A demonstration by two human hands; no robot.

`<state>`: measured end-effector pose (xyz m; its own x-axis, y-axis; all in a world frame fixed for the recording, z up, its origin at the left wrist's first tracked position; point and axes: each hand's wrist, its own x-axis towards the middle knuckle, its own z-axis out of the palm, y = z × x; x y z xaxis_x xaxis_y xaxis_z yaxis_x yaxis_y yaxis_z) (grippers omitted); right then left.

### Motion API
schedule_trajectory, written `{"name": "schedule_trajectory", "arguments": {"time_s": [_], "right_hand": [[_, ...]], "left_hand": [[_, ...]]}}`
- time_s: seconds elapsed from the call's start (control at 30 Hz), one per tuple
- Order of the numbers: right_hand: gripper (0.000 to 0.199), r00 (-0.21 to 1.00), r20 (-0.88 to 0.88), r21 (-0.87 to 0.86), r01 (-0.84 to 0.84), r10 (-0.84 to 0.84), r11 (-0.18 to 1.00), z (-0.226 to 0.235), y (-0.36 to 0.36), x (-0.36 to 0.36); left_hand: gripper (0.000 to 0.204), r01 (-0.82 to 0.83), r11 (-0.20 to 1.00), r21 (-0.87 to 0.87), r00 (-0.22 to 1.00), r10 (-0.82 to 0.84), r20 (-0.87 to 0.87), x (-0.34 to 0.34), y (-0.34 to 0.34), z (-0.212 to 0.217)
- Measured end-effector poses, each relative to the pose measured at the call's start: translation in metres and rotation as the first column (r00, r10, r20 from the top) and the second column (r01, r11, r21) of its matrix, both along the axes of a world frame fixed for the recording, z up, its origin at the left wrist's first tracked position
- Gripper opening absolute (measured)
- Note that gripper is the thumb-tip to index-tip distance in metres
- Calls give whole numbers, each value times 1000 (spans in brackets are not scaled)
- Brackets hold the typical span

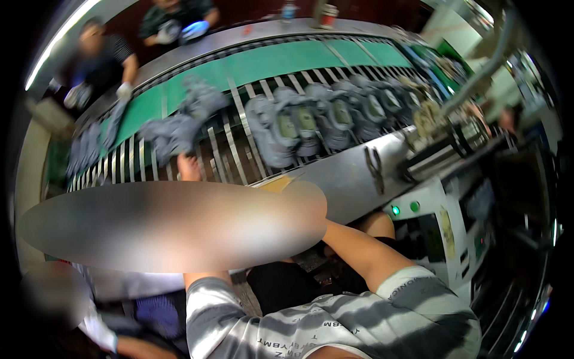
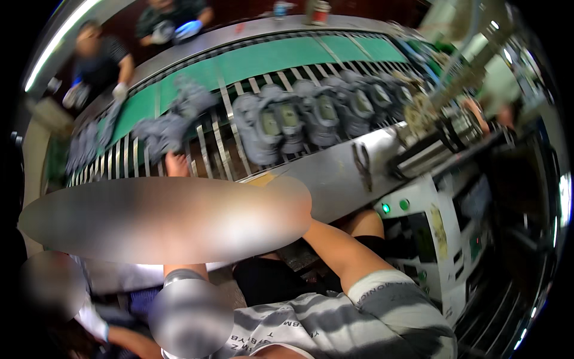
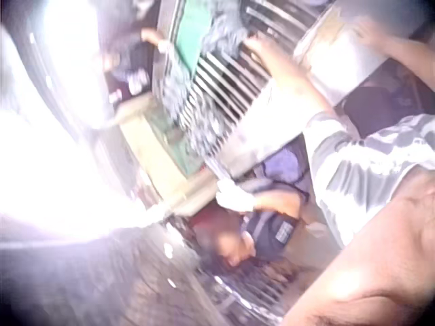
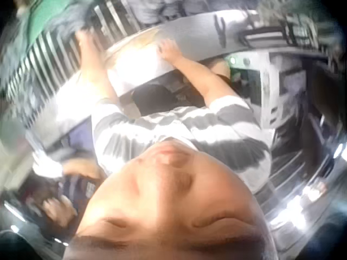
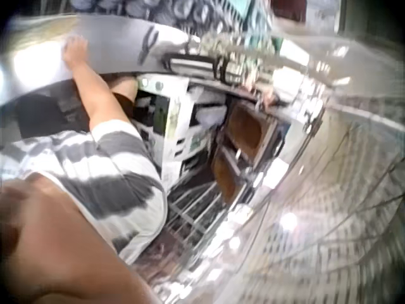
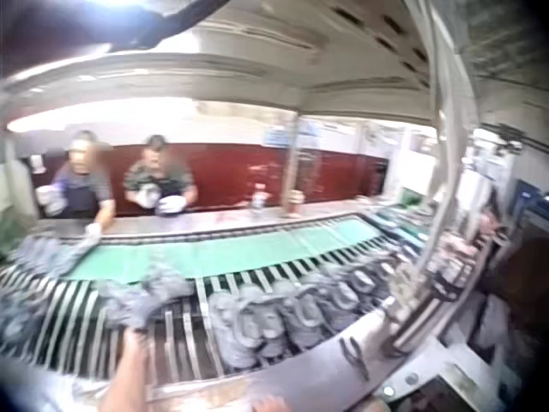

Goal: The person picks up shoes from a conveyor belt, places them into a pressing machine one at a time, operates the machine with buttons, and returns the processed shoes to the belt.

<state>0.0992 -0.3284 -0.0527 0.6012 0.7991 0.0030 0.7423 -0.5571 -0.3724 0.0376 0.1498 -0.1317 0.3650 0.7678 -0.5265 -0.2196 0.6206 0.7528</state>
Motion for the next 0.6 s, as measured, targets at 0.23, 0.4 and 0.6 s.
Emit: {"name": "schedule_trajectory", "arguments": {"time_s": [0.23,0.4,0.6], "right_hand": [[10,998,-52,165,28,-19,986,-5,-21,32],[12,980,198,284,-52,-6,957,-18,-27,42],[12,996,69,377,27,-56,926,-76,-25,44]], "left_hand": [[57,-40,977,-210,811,155,564,86,39,-23],[40,-219,898,-381,725,412,552,108,56,-22],[54,-222,942,-252,784,326,529,119,62,-17]]}}
